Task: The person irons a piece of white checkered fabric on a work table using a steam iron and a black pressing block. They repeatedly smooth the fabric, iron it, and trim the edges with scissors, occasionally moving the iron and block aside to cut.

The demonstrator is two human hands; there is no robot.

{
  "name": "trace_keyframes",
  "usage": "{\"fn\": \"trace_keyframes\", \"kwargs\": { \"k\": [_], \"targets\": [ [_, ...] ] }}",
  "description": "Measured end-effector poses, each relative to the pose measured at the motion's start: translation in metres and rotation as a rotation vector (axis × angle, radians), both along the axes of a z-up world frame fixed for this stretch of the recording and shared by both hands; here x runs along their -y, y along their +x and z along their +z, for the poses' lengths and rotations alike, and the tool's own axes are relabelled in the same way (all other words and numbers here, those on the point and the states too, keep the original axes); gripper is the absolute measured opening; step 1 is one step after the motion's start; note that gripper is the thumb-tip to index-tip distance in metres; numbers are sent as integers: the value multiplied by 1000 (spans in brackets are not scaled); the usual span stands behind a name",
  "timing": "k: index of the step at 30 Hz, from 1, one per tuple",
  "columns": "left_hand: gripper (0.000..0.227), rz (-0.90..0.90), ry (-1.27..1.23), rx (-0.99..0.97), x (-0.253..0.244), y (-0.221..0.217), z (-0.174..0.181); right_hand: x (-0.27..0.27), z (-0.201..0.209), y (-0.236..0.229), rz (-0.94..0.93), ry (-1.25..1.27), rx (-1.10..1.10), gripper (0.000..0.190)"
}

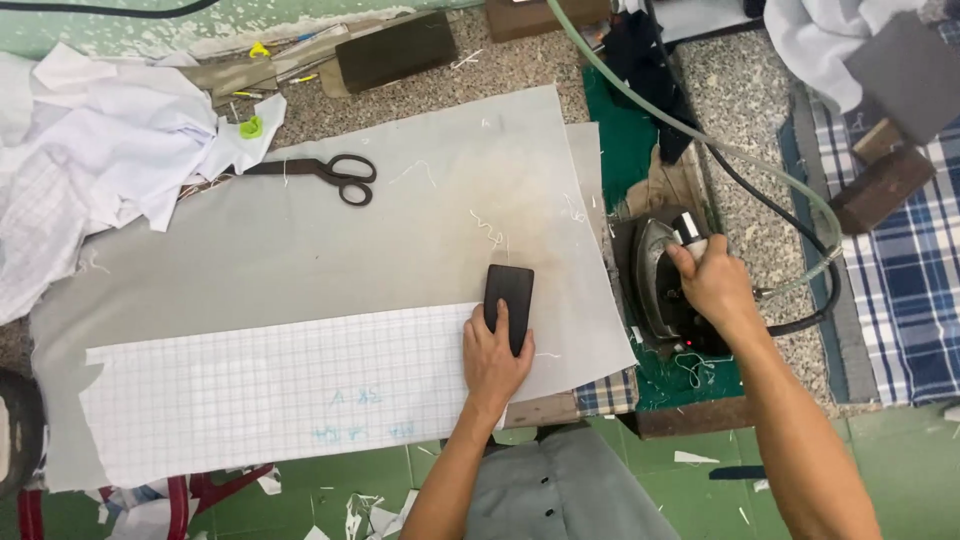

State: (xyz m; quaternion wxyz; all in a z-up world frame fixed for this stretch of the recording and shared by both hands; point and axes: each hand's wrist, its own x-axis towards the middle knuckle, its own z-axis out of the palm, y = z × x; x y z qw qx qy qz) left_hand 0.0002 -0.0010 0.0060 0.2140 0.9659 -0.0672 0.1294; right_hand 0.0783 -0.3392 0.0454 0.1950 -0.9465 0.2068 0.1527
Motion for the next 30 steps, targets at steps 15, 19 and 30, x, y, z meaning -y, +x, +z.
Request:
{"fn": "trace_keyframes", "kwargs": {
  "k": [15, 19, 30],
  "targets": [
    [58, -178, 54, -98, -42, -6, 17, -122, 47, -19, 573, -429, 695, 58],
    [58, -138, 1, -56, -60, -12, 11, -254, -3, 64, 822, 241, 712, 75],
    [43, -97, -187, 62, -72, -4, 29, -486, -122, 226, 1088, -378, 723, 55]
  ]
}}
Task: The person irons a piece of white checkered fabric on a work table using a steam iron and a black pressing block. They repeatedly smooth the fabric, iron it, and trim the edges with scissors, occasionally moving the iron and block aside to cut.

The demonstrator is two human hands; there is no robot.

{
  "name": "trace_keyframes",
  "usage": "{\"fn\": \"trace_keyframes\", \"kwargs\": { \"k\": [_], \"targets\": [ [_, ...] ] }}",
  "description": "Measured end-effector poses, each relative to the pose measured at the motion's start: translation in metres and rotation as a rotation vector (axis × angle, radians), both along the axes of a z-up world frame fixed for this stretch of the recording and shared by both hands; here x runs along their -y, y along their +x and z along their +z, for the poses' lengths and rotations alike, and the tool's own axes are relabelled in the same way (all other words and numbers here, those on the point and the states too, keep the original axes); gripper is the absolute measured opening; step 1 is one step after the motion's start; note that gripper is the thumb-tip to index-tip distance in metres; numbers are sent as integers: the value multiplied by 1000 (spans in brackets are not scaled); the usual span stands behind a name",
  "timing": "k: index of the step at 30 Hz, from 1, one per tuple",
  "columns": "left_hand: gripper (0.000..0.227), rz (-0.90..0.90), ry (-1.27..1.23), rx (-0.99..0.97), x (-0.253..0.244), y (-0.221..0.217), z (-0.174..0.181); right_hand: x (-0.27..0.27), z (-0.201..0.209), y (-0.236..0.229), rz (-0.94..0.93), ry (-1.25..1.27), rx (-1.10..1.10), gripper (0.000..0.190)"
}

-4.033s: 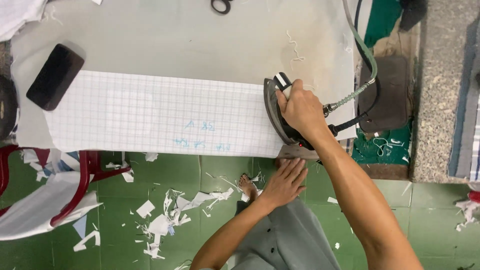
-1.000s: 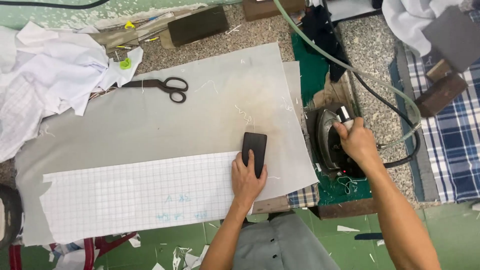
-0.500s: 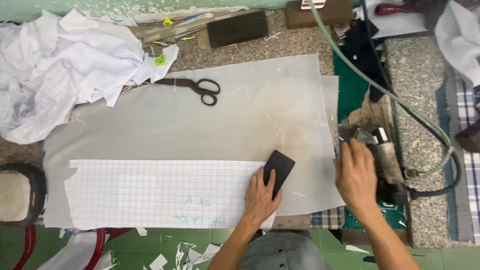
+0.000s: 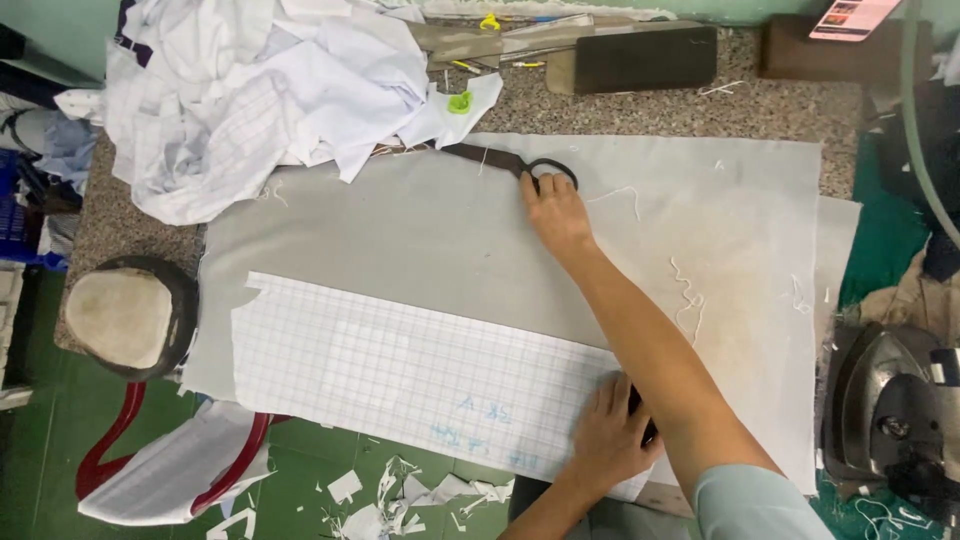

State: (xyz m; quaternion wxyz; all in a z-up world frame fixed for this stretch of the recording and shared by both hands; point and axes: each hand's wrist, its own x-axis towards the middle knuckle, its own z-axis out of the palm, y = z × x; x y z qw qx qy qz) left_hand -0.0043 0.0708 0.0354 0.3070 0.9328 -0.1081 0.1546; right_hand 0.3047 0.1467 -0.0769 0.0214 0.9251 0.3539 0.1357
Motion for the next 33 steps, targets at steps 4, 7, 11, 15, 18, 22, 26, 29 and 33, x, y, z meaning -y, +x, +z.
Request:
{"fn": "trace_keyframes", "kwargs": {
  "k": [4, 7, 11, 15, 18, 22, 26, 29, 33],
  "targets": [
    [52, 9, 46, -96, 5, -6, -8, 33, 13, -24, -60, 33, -27, 75],
    [60, -27, 88, -182, 7, -11, -16, 89, 59, -67, -120, 37, -487, 87],
    [57, -30, 122, -114, 8, -8, -13, 184, 166, -117, -312, 136, -933, 30],
    [58, -22, 154, -26, 10, -8, -20, 290, 187, -204, -575, 459, -1193, 76],
    [59, -7, 169, 23, 11, -5, -18, 366, 154, -271, -561, 499, -1293, 58],
    [61, 4, 181, -1, 8, -13, -12, 429, 123, -337, -573, 392, -1418, 64],
    [55, 148, 253, -24, -2, -33, -11, 436, 140, -353, -618, 390, -1607, 66],
    [58, 267, 287, -23, -8, -45, -20, 436, 134, -357, -575, 438, -1733, 54],
    [60, 321, 278, -16, -7, -49, -27, 424, 138, -351, -584, 540, -1933, 51]
  ]
}}
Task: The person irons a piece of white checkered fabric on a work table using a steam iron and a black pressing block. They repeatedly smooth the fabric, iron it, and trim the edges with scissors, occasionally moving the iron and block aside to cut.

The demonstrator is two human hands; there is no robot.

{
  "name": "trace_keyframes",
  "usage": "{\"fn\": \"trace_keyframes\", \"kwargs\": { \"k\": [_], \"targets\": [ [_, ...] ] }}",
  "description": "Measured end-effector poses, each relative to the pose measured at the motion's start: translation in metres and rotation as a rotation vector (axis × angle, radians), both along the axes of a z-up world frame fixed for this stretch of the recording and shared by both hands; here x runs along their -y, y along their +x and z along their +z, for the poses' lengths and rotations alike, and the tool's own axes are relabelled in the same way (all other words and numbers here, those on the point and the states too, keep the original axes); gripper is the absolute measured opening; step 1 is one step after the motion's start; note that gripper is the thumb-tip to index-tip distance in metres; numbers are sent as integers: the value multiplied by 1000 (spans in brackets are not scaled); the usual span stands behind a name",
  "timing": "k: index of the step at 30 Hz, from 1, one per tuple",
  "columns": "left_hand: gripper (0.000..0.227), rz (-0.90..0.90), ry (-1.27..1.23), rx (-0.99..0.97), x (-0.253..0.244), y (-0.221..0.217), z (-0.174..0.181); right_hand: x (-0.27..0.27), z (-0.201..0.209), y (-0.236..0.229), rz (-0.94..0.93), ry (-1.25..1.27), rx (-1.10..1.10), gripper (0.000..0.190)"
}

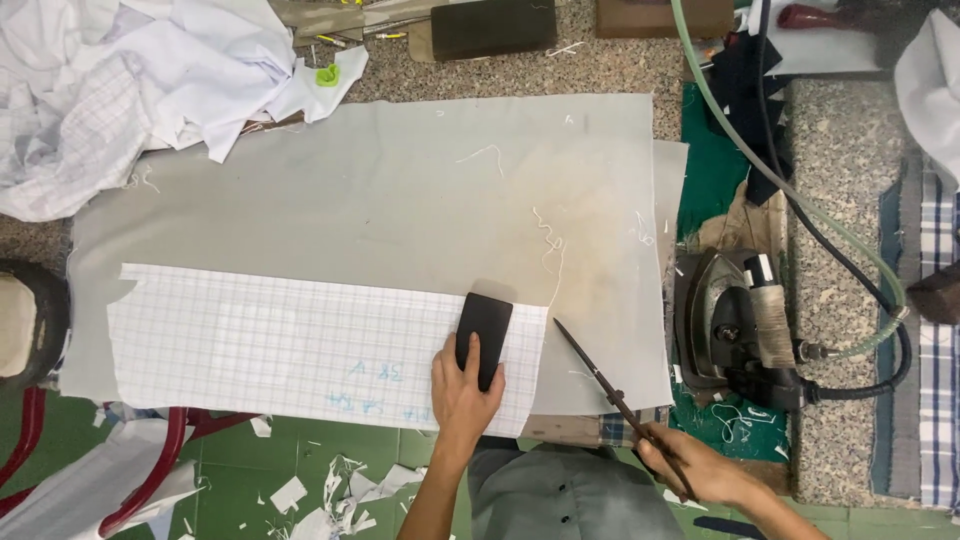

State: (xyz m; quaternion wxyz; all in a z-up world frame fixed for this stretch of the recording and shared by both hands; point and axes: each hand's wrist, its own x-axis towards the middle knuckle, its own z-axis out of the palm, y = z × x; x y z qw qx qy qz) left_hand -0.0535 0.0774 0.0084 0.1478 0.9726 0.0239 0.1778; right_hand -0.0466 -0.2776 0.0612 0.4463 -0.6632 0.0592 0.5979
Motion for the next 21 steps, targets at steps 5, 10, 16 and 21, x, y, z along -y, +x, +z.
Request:
{"fn": "trace_keyframes", "kwargs": {
  "k": [5, 10, 16, 21],
  "targets": [
    [59, 2, 0, 32, 0, 0, 0, -26, 17, 8, -45, 7, 60, 54],
    [58, -6, -14, 37, 0, 0, 4, -34, 10, 3, -30, 10, 117, 46],
    [59, -15, -19, 34, 0, 1, 1, -41, 8, 0, 82, -150, 245, 43],
    [60, -44, -24, 19, -5, 4, 4, -33, -7, -8, -40, -38, 158, 44]
  ]
}}
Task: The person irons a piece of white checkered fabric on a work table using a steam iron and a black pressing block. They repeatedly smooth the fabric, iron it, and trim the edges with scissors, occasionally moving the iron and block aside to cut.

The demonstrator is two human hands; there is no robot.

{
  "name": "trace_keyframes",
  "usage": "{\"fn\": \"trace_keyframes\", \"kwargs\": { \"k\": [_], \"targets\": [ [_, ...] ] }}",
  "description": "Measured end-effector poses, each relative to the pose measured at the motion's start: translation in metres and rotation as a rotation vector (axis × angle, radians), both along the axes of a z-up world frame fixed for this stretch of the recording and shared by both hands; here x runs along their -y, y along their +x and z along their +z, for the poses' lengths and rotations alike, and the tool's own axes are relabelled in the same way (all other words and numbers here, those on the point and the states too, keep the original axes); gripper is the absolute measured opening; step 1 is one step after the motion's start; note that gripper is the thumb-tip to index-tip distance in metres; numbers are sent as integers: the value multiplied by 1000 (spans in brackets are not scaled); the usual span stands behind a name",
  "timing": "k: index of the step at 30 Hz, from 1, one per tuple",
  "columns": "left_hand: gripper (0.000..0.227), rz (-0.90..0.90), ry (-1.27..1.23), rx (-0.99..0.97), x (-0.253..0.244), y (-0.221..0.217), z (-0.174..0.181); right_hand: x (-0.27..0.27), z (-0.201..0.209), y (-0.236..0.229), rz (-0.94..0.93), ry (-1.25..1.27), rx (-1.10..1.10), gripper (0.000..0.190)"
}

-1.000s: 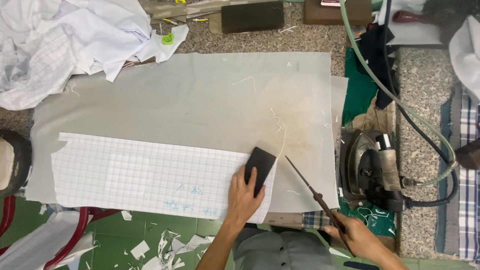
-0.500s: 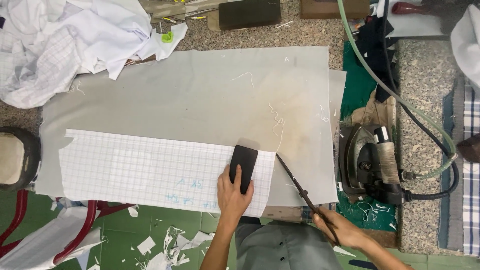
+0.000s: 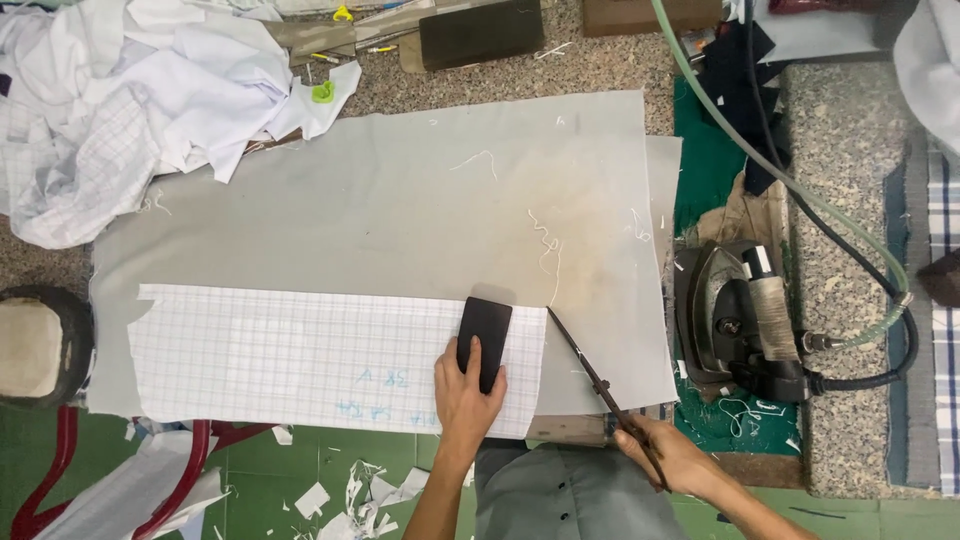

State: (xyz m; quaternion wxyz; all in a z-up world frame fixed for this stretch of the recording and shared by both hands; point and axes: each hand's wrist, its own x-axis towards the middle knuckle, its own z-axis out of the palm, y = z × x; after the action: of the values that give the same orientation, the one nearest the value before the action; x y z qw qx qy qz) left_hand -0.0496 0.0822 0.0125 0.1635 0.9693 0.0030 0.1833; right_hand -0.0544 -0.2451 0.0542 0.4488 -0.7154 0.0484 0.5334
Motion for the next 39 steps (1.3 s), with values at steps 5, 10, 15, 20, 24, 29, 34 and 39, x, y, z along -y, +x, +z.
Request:
{"fn": "trace_keyframes", "kwargs": {
  "k": [5, 10, 15, 20, 24, 29, 34, 39],
  "targets": [
    [61, -28, 61, -45, -30, 46, 0, 43, -3, -20, 154, -8, -81, 89],
    [64, -76, 154, -60, -13, 152, 3, 56, 47, -40, -166, -106, -122, 99],
    [75, -192, 174, -378, 95, 166, -55, 103, 4, -108, -213, -427, 2, 75],
    [72, -1095, -182, -929, 207, 22, 50, 139, -34, -132, -403, -574, 236, 56],
    [58, -1462, -337, -1044, 194, -34, 5, 81, 47, -63, -563, -403, 384, 86],
    [34, -864, -601, -301, 79, -17, 33, 20, 20, 28, -334, -353, 265, 21],
    [24, -296, -528, 2, -22, -46, 21, -67, -36, 151, -20, -419, 671, 71],
    [25, -121, -413, 60, -87, -83, 20, -151, -55, 254, 52, -421, 895, 74]
  ]
}}
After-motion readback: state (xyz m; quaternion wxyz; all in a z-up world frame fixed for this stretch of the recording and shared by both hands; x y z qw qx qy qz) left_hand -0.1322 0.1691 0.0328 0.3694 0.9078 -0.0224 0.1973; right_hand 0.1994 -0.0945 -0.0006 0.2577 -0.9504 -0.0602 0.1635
